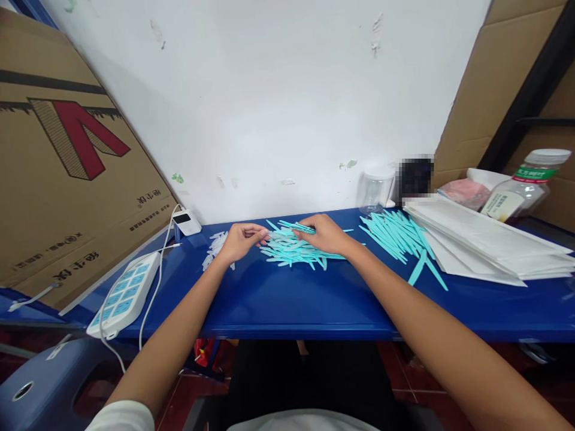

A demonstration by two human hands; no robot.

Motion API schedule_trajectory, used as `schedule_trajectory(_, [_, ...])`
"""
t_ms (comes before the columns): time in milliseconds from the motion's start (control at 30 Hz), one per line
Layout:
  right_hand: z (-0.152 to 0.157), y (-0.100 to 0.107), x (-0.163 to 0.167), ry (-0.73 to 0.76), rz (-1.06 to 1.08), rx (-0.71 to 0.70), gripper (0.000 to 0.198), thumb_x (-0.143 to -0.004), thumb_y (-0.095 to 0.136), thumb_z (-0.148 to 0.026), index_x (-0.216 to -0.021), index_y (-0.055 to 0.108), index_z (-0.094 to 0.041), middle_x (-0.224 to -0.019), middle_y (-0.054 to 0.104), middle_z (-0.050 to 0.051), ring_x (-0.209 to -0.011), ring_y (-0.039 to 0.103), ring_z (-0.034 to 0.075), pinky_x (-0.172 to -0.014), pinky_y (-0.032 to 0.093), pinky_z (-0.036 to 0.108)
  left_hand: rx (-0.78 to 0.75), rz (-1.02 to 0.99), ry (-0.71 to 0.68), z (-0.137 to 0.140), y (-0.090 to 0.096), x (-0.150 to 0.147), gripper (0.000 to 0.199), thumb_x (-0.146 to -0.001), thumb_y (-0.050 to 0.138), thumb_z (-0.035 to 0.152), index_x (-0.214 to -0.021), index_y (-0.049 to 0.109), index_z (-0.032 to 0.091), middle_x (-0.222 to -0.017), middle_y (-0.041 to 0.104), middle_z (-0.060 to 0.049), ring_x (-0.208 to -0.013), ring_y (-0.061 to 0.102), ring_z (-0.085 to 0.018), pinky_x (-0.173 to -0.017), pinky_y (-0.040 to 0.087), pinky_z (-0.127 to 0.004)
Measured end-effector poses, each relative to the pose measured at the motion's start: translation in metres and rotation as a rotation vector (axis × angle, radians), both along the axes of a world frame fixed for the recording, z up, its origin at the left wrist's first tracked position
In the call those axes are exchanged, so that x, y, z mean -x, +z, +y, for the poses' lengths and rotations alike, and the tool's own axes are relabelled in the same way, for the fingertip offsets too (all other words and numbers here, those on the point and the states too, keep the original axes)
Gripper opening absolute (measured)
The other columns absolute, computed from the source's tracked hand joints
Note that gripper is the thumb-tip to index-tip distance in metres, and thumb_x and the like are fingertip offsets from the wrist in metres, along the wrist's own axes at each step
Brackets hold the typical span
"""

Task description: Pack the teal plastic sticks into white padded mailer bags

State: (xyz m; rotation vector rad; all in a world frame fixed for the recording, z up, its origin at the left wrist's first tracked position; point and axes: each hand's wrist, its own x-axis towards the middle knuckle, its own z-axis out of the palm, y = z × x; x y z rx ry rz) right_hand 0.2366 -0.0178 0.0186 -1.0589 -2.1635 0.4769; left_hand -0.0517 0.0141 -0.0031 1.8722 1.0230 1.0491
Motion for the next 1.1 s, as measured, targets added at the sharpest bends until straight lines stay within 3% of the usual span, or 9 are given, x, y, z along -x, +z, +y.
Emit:
schedule_trajectory(500, [-0.006, -0.004, 0.010, 0.047, 0.045, 0.058, 0.048, -0.094, 0.058, -0.058, -0.079, 0.079, -0.018, -0.065, 0.065, 0.001, -0.058, 0.052, 0.015, -0.060, 0.036, 0.029, 0.073, -0.066, -0.088, -0.013, -0.005, -0.018, 0.045, -0.083, 0.079, 0.055, -0.090, 0.077, 0.011, -0.086, 0.079, -0.014, -0.074, 0.076, -0.023, -0.068, 0.060, -0.032])
schedule_trajectory(700, [-0.002, -0.007, 0.010, 0.023, 0.082, 0.178, 0.048, -0.091, 0.060, -0.061, -0.082, 0.078, -0.018, -0.074, 0.071, 0.003, -0.054, 0.054, 0.015, -0.058, 0.039, 0.028, 0.052, -0.086, -0.048, -0.015, -0.003, -0.023, 0.045, -0.083, 0.079, 0.055, -0.090, 0.076, 0.011, -0.085, 0.079, -0.014, -0.071, 0.075, -0.022, -0.065, 0.059, -0.030])
schedule_trajectory(933, [0.009, -0.002, -0.004, -0.097, 0.028, 0.043, 0.053, -0.097, 0.051, -0.061, -0.075, 0.073, -0.018, -0.079, 0.072, 0.005, -0.074, 0.061, 0.021, -0.073, 0.041, 0.030, 0.046, -0.128, 0.038, -0.009, -0.001, -0.018, 0.050, -0.080, 0.079, 0.059, -0.095, 0.076, 0.011, -0.090, 0.079, -0.015, -0.069, 0.074, -0.021, -0.058, 0.054, -0.028])
schedule_trajectory(1100, [0.013, -0.001, -0.012, -0.110, 0.048, 0.083, 0.052, -0.094, 0.054, -0.061, -0.070, 0.069, -0.018, -0.084, 0.073, 0.005, -0.077, 0.062, 0.021, -0.075, 0.041, 0.030, 0.070, -0.146, 0.070, -0.003, -0.006, -0.019, 0.053, -0.081, 0.077, 0.061, -0.100, 0.074, 0.012, -0.095, 0.079, -0.015, -0.073, 0.074, -0.022, -0.058, 0.054, -0.028])
